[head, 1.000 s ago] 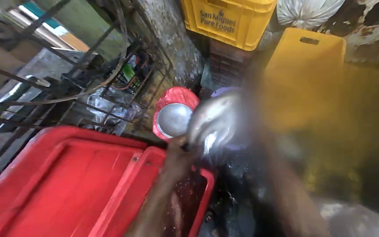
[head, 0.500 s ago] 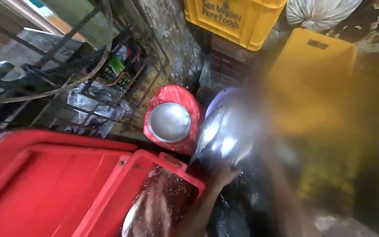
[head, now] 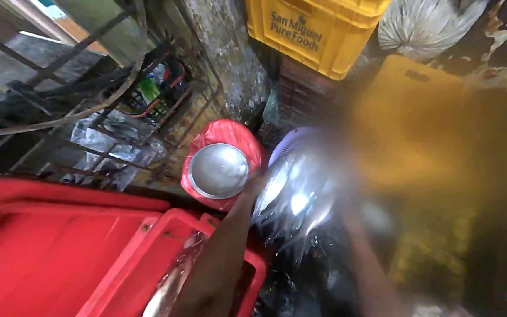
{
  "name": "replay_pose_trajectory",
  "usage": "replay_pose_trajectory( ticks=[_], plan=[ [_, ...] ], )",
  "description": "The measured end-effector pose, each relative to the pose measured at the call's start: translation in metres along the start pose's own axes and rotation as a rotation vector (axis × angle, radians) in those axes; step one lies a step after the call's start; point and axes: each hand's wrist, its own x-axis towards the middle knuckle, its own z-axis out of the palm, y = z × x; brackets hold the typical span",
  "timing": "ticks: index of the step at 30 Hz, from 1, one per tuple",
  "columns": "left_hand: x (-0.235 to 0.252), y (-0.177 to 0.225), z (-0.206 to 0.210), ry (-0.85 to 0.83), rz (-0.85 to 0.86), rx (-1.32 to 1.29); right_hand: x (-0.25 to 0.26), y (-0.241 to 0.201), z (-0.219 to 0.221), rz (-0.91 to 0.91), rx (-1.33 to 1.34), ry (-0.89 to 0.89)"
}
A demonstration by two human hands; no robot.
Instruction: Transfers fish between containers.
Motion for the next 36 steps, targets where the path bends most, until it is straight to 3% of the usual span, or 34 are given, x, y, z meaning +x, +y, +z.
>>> replay_pose_trajectory(
  ticks=[2,6,13,17,22,25,27,30,34,36],
  plan=[
    [0.008,0.001,0.013,0.015,-0.028,-0.155,-0.005,-0.009,-0.004,-0.086,-0.083,0.085],
    [0.012,-0.004,0.016,0.005,-0.133,-0.414,0.002,-0.010,-0.007,-0.116,-0.215,0.084],
    [-0.026,0.028,-0.035,-0.036,0.005,-0.328,0.009,0.012,-0.006,-0.072,0.086,0.100],
    [-0.097,0.037,-0.072,-0.056,0.005,-0.298,-0.031,0.008,-0.005,-0.081,0.284,0.091],
    [-0.231,0.012,-0.092,0.103,-0.032,-0.457,-0.088,-0.017,-0.019,-0.152,0.231,-0.055],
    [-0.335,0.031,-0.097,0.236,-0.347,-0.511,-0.111,-0.022,-0.011,-0.248,0.086,-0.226],
    [-0.373,-0.033,-0.070,0.368,-0.368,-0.541,-0.127,-0.021,0.001,-0.268,-0.046,-0.342],
    [-0.407,-0.121,-0.021,0.406,-0.401,-0.862,-0.150,-0.009,0.024,-0.307,-0.260,-0.489],
    [-0.451,-0.158,0.009,0.238,-0.498,-1.193,-0.173,-0.004,0.042,-0.445,-0.497,-0.527],
    [-0.466,-0.164,0.025,0.248,-0.513,-1.293,-0.185,-0.019,0.048,-0.474,-0.611,-0.545]
  ],
)
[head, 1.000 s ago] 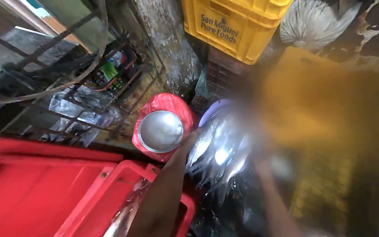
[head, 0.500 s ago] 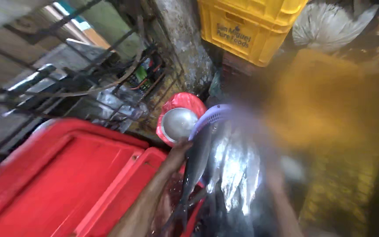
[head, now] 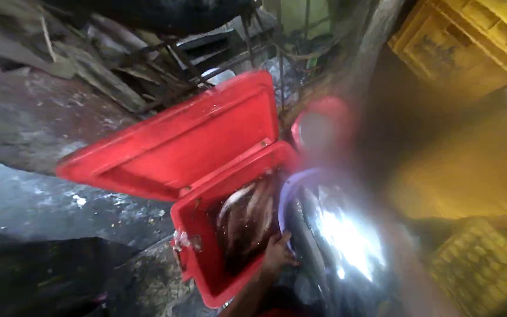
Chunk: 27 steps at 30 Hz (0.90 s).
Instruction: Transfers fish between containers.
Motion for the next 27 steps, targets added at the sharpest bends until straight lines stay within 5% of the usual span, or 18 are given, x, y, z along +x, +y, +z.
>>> replay_pose_trajectory(
  ticks=[8,15,23,27],
  plan=[
    [-0.001,-0.016,-0.040,-0.159,-0.061,0.118,0.020,-0.040,0.012,-0.083,-0.149,-0.137],
    [0.039,0.029,-0.048,-0.072,-0.022,0.137,0.041,-0.064,0.023,-0.172,-0.247,-0.212],
    [0.035,0.021,-0.042,-0.027,0.014,0.051,0.063,-0.080,0.039,-0.152,-0.349,-0.304],
    [0.031,0.017,-0.036,-0.048,0.010,0.057,0.040,-0.088,0.024,-0.229,-0.568,-0.160]
  ],
)
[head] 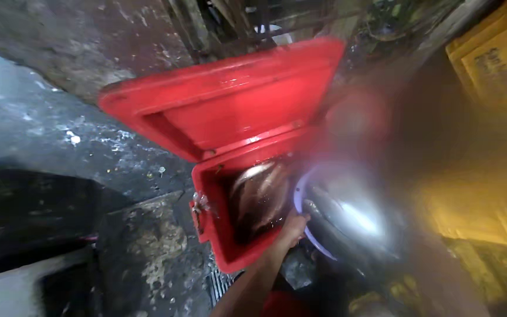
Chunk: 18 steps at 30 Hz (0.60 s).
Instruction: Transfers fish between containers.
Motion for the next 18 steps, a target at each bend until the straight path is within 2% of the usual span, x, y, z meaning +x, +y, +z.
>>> replay_pose_trajectory(
  ticks=[2,5,6,7,9,10,13,15,18],
  plan=[
    [-0.001,-0.003,0.002,-0.003,0.005,-0.008,-0.046,-0.029,-0.024,0.001,0.016,0.108],
    [0.002,-0.011,0.005,0.004,0.004,-0.032,-0.161,-0.090,-0.034,0.026,0.343,0.195],
    [0.001,-0.015,0.007,0.008,-0.005,-0.042,-0.199,-0.101,-0.024,0.044,0.480,0.136],
    [-0.001,-0.019,0.009,0.011,-0.008,-0.059,-0.231,-0.106,-0.008,0.091,0.613,-0.009],
    [-0.005,-0.025,0.013,0.022,0.004,-0.094,-0.271,-0.104,0.042,0.310,0.812,-0.323],
    [-0.008,-0.029,0.016,0.029,0.005,-0.103,-0.284,-0.102,0.073,0.445,0.915,-0.350],
    [-0.016,-0.042,0.027,0.046,0.011,-0.130,-0.290,-0.094,0.148,0.670,1.356,-0.126],
    [-0.021,-0.051,0.033,0.039,0.014,-0.157,-0.276,-0.100,0.166,0.726,1.580,0.029],
    [-0.027,-0.063,0.041,0.059,0.007,-0.191,-0.252,-0.109,0.176,0.757,1.763,0.254]
  ],
)
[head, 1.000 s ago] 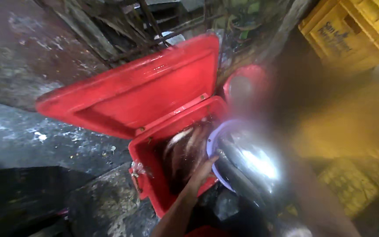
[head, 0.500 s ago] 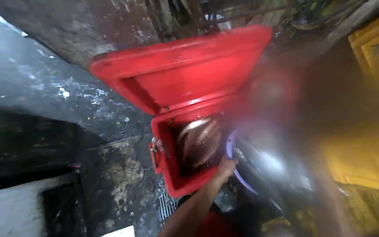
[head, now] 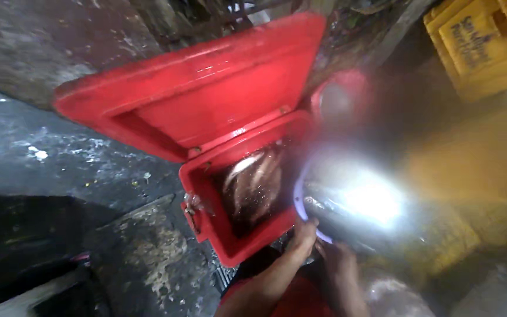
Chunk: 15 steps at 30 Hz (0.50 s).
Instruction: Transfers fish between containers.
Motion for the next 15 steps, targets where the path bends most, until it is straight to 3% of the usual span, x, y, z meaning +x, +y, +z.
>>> replay_pose_trajectory(
  ticks=[4,9,12,14,15],
  plan=[
    [-0.004,-0.008,0.003,0.008,0.000,0.019,0.006,0.006,0.006,-0.009,0.171,0.014],
    [-0.004,-0.007,0.003,0.007,-0.009,-0.022,0.008,0.007,0.004,-0.054,0.168,-0.014],
    [-0.004,0.004,0.002,0.019,-0.043,-0.062,-0.005,-0.014,-0.004,0.027,-0.202,-0.047],
    [-0.002,0.008,0.002,0.025,-0.053,-0.056,-0.029,-0.047,-0.014,0.106,-0.564,-0.198],
    [-0.001,0.009,0.003,0.029,-0.058,-0.052,-0.041,-0.067,-0.014,0.059,-0.718,-0.280]
  ],
)
